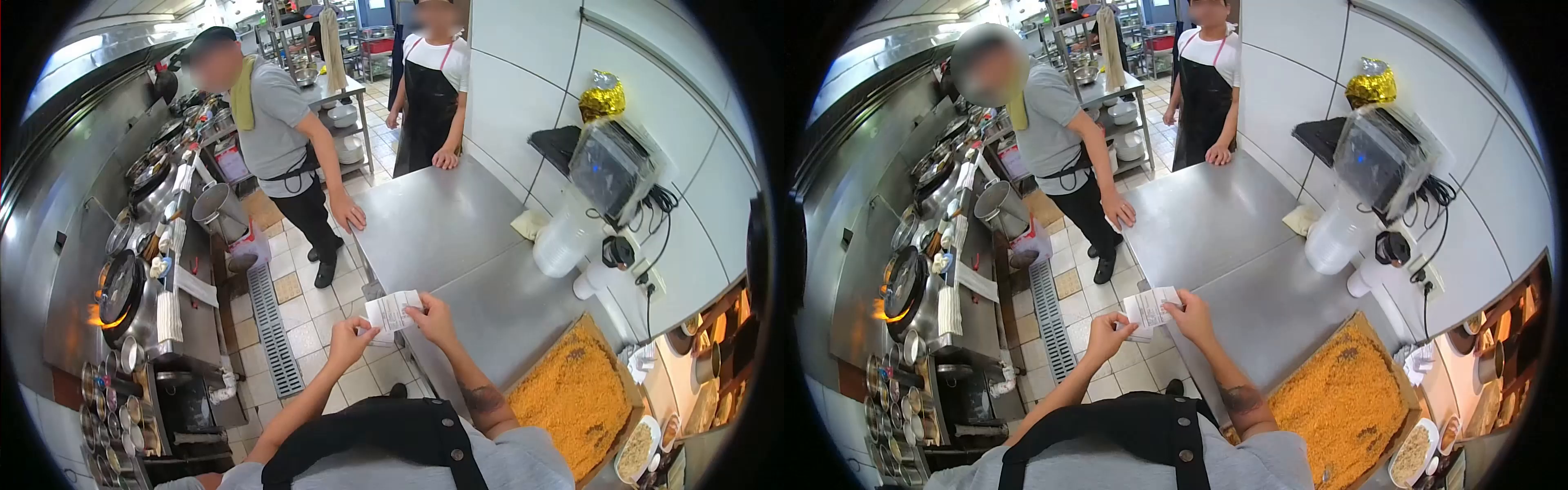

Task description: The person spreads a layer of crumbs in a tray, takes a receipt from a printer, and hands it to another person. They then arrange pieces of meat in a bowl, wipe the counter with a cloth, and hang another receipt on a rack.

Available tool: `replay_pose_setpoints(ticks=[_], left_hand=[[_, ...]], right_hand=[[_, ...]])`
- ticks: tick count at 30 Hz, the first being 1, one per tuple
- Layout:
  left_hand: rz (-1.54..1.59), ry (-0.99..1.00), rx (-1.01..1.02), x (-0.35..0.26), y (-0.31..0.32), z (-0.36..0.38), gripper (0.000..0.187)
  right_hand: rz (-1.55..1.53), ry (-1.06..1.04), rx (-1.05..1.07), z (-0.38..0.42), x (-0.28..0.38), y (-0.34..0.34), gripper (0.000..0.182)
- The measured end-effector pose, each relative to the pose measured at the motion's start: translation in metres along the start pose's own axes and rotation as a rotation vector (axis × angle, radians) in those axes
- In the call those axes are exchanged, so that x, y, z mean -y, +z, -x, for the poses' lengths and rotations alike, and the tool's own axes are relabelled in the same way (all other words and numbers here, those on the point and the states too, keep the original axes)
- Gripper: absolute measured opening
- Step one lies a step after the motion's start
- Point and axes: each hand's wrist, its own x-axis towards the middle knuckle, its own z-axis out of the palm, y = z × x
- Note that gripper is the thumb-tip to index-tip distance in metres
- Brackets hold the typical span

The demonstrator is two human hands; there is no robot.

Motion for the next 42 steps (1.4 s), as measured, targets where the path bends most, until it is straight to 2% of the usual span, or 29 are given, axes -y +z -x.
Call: replay_pose_setpoints(ticks=[2,5,6,8,9,10,11,12,13,14,15,16,17,19,20,21,22,23,24,25,26,30,33,35,36,38,39,40,42], left_hand=[[-0.085,-0.041,-0.016,0.003,-0.003,-0.007,0.02],[-0.033,-0.172,-0.047,0.027,-0.006,-0.014,0.02],[0.081,-0.211,-0.085,0.049,-0.003,-0.018,0.019],[0.076,-0.252,-0.126,0.069,-0.01,-0.025,0.019],[0.069,-0.283,-0.156,0.076,-0.016,-0.031,0.018],[-0.043,-0.297,-0.128,0.071,-0.025,-0.037,0.019],[-0.049,-0.292,-0.099,0.08,-0.031,-0.045,0.019],[-0.167,-0.269,-0.051,0.093,-0.035,-0.049,0.02],[-0.283,-0.239,-0.009,0.109,-0.037,-0.053,0.021],[-0.343,-0.256,0.023,0.127,-0.039,-0.058,0.021],[-0.406,-0.271,0.049,0.152,-0.043,-0.061,0.021],[-0.484,-0.201,0.045,0.197,-0.046,-0.06,0.023],[-0.539,-0.267,0.035,0.219,-0.051,-0.059,0.022],[-0.555,-0.464,0.06,0.233,-0.07,-0.051,0.021],[-0.568,-0.574,0.076,0.246,-0.085,-0.043,0.021],[-0.561,-0.575,0.082,0.331,-0.103,-0.003,0.021],[-0.728,-0.717,0.117,0.383,-0.11,-0.012,0.022],[-0.726,-0.716,0.114,0.388,-0.139,0.018,0.022],[-0.571,-0.199,0.041,0.406,-0.151,0.011,0.025],[-0.573,-0.197,0.038,0.416,-0.156,0.021,0.025],[-0.577,-0.957,0.021,0.395,-0.169,0.014,0.027],[-0.383,-0.953,0.021,0.398,-0.193,0.02,0.026],[-0.251,-0.945,0.019,0.406,-0.197,0.015,0.025],[-0.566,-0.974,-0.132,0.401,-0.172,-0.004,0.027],[-0.566,-0.968,-0.128,0.399,-0.163,-0.015,0.027],[-0.5,-0.748,-0.16,0.395,-0.151,-0.039,0.03],[-0.508,-0.735,-0.14,0.389,-0.147,-0.057,0.03],[-0.405,-0.649,-0.11,0.36,-0.144,-0.085,0.028],[-0.307,-0.521,-0.016,0.297,-0.132,-0.143,0.027]], right_hand=[[0.197,0.098,0.138,-0.023,0.001,-0.003,0.018],[0.095,0.183,0.304,-0.047,0.006,0.001,0.02],[0.094,0.183,0.316,-0.062,0.0,0.005,0.02],[-0.013,0.161,0.14,-0.113,-0.014,0.006,0.018],[0.16,-0.024,0.016,-0.16,-0.008,0.0,0.016],[0.095,-0.049,-0.154,-0.215,0.009,-0.003,0.02],[-0.002,-0.236,-0.355,-0.277,0.036,-0.004,0.023],[0.188,-0.489,-0.571,-0.315,0.102,-0.01,0.023],[0.041,-0.454,-0.552,-0.337,0.162,-0.009,0.026],[-0.336,-0.484,-0.485,-0.384,0.182,-0.001,0.024],[-0.24,-0.545,-0.523,-0.396,0.219,0.002,0.021],[-0.279,-0.569,-0.424,-0.412,0.235,0.005,0.018],[-0.244,-0.578,-0.401,-0.426,0.238,0.007,0.019],[0.169,-0.678,-0.535,-0.458,0.206,0.003,0.018],[0.258,-0.652,-0.577,-0.47,0.179,-0.002,0.016],[0.343,-0.629,-0.618,-0.481,0.149,-0.009,0.014],[0.384,-0.527,-0.634,-0.489,0.119,-0.017,0.015],[0.419,-0.426,-0.649,-0.493,0.089,-0.024,0.016],[0.37,-0.302,-0.676,-0.497,0.062,-0.031,0.015],[0.318,-0.176,-0.7,-0.5,0.041,-0.037,0.015],[0.269,-0.116,-0.741,-0.5,0.027,-0.041,0.016],[0.117,0.054,-0.828,-0.524,-0.022,-0.055,0.017],[0.045,0.079,-0.847,-0.531,-0.028,-0.054,0.016],[0.018,0.06,-0.878,-0.541,-0.034,-0.051,0.014],[0.035,0.062,-0.893,-0.546,-0.037,-0.051,0.014],[0.057,0.071,-0.928,-0.551,-0.043,-0.05,0.013],[-0.082,0.081,-0.891,-0.553,-0.045,-0.046,0.012],[-0.219,0.087,-0.861,-0.553,-0.046,-0.044,0.011],[-0.154,0.001,-0.71,-0.523,-0.028,-0.03,0.017]])
